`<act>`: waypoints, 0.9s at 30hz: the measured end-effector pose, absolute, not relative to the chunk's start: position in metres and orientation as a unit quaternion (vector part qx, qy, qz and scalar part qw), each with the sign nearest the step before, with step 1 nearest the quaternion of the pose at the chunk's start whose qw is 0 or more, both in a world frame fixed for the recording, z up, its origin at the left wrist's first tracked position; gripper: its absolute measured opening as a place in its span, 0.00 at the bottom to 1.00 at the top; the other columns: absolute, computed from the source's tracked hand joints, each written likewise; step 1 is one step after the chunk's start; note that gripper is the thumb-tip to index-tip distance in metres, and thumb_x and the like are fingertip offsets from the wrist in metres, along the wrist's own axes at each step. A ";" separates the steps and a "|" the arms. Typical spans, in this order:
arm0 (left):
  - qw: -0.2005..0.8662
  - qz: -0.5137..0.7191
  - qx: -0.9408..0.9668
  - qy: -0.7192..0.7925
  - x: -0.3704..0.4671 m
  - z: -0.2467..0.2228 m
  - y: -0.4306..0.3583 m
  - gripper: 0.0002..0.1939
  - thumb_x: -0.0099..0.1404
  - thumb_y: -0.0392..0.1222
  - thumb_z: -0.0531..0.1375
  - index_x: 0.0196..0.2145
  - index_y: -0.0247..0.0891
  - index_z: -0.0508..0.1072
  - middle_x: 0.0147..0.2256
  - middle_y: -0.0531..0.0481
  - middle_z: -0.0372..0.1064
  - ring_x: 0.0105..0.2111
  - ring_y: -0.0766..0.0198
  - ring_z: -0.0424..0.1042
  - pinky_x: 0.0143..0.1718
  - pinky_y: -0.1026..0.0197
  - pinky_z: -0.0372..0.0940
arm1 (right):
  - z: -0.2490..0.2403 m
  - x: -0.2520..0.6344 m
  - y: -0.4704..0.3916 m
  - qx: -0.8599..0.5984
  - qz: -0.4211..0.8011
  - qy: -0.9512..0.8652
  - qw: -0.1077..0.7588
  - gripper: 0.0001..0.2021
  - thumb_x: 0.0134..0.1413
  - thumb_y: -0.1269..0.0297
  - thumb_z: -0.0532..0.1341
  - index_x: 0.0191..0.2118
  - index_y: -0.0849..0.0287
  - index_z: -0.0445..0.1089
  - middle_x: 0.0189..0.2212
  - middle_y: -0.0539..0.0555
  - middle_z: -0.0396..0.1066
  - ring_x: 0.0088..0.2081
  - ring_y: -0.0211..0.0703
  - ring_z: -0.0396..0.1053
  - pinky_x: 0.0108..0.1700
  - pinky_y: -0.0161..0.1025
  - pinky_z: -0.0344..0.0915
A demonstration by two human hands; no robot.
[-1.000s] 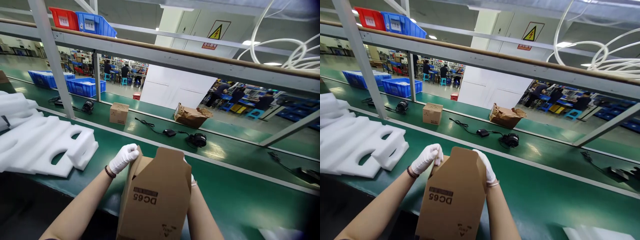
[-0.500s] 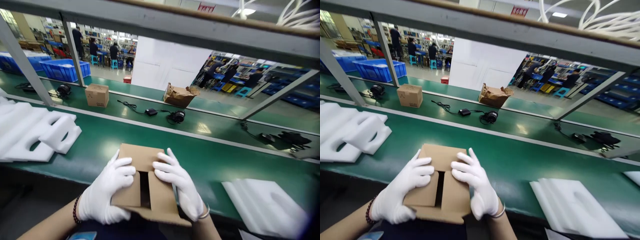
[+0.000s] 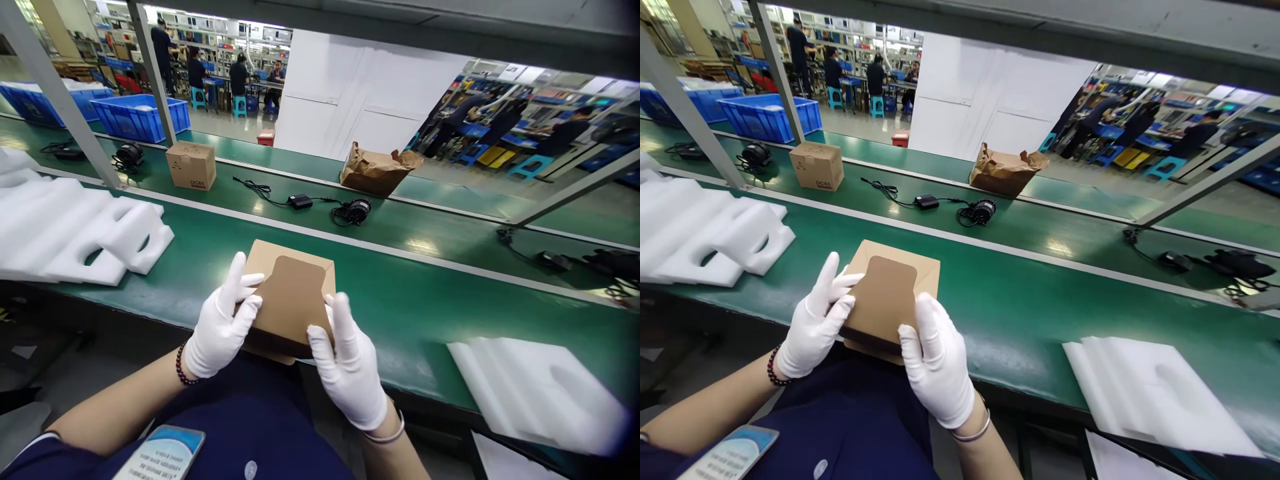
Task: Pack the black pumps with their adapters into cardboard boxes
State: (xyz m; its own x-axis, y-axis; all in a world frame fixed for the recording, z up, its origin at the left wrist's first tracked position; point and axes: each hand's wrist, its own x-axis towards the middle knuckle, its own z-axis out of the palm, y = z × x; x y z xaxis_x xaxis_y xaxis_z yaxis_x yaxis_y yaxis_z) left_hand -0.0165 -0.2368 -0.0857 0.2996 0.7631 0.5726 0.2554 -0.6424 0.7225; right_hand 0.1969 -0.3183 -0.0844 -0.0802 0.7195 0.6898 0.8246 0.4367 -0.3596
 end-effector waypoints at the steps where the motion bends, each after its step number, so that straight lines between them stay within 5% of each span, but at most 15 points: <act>1: 0.236 0.483 0.776 0.330 -0.017 -0.084 -0.235 0.34 0.73 0.40 0.52 0.71 0.47 0.42 0.54 0.43 0.72 0.54 0.58 0.72 0.58 0.54 0.65 | -0.085 0.198 -0.318 -0.521 -0.077 -0.740 0.418 0.34 0.65 0.70 0.55 0.72 0.47 0.44 0.64 0.60 0.60 0.63 0.54 0.62 0.60 0.56 0.66; 4: 0.143 0.397 0.880 0.220 -0.022 -0.071 -0.223 0.28 0.68 0.50 0.59 0.63 0.44 0.62 0.57 0.39 0.68 0.60 0.50 0.65 0.62 0.46 0.59 | -0.083 0.204 -0.314 -0.495 -0.112 -0.772 0.383 0.27 0.61 0.60 0.62 0.65 0.53 0.62 0.63 0.63 0.62 0.64 0.63 0.59 0.62 0.64 0.61; 8: 0.113 0.249 0.953 0.134 -0.025 -0.051 -0.205 0.25 0.62 0.61 0.63 0.47 0.40 0.74 0.44 0.42 0.76 0.51 0.48 0.71 0.62 0.38 0.55 | -0.074 0.209 -0.309 -0.466 -0.133 -0.793 0.369 0.23 0.52 0.52 0.70 0.51 0.54 0.71 0.42 0.57 0.79 0.47 0.55 0.76 0.64 0.60 0.58; 11: 0.127 0.207 0.962 0.121 -0.021 -0.045 -0.201 0.21 0.63 0.61 0.61 0.42 0.40 0.75 0.36 0.46 0.76 0.42 0.53 0.74 0.62 0.36 0.52 | -0.075 0.211 -0.308 -0.461 -0.110 -0.794 0.381 0.19 0.51 0.53 0.71 0.48 0.50 0.72 0.35 0.51 0.79 0.40 0.50 0.78 0.65 0.58 0.56; 14: 0.131 0.236 0.954 0.130 -0.025 -0.046 -0.197 0.23 0.64 0.59 0.62 0.49 0.40 0.74 0.46 0.40 0.75 0.50 0.50 0.72 0.64 0.37 0.53 | -0.099 0.219 -0.308 -0.465 -0.046 -0.753 0.463 0.25 0.57 0.46 0.65 0.58 0.47 0.67 0.51 0.56 0.75 0.56 0.55 0.70 0.67 0.61 0.52; 16: 0.149 0.267 0.939 0.158 -0.038 -0.051 -0.188 0.27 0.63 0.57 0.64 0.54 0.40 0.72 0.53 0.38 0.71 0.59 0.46 0.65 0.64 0.40 0.54 | -0.126 0.228 -0.304 -0.488 0.042 -0.679 0.547 0.32 0.61 0.39 0.55 0.66 0.48 0.58 0.64 0.60 0.60 0.66 0.58 0.57 0.67 0.63 0.51; 18: 0.193 0.303 0.907 0.220 -0.056 -0.059 -0.173 0.30 0.61 0.57 0.66 0.57 0.41 0.71 0.58 0.39 0.68 0.64 0.45 0.60 0.65 0.43 0.55 | -0.155 0.235 -0.297 -0.503 0.173 -0.604 0.594 0.36 0.64 0.37 0.47 0.70 0.52 0.49 0.68 0.63 0.51 0.67 0.57 0.53 0.65 0.61 0.56; 20: 0.256 0.349 0.848 0.306 -0.074 -0.072 -0.154 0.31 0.60 0.57 0.66 0.57 0.41 0.71 0.61 0.41 0.64 0.65 0.46 0.57 0.67 0.45 0.53 | -0.177 0.236 -0.285 -0.500 0.302 -0.565 0.582 0.38 0.65 0.37 0.46 0.71 0.54 0.44 0.67 0.65 0.53 0.65 0.54 0.58 0.62 0.57 0.61; 23: 0.362 0.418 0.736 0.390 -0.092 -0.101 -0.123 0.33 0.62 0.60 0.63 0.58 0.37 0.70 0.62 0.41 0.64 0.64 0.45 0.59 0.67 0.46 0.54 | -0.189 0.226 -0.257 -0.540 0.377 -0.536 0.529 0.39 0.59 0.41 0.56 0.69 0.59 0.52 0.64 0.65 0.60 0.62 0.52 0.63 0.60 0.51 0.65; 27: 0.361 0.485 0.641 0.472 -0.094 -0.124 -0.092 0.39 0.63 0.66 0.58 0.60 0.31 0.67 0.59 0.35 0.66 0.61 0.42 0.63 0.64 0.43 0.57 | -0.176 0.221 -0.216 -0.678 0.256 -0.485 0.490 0.22 0.52 0.49 0.59 0.46 0.61 0.73 0.42 0.64 0.77 0.46 0.55 0.75 0.49 0.49 0.72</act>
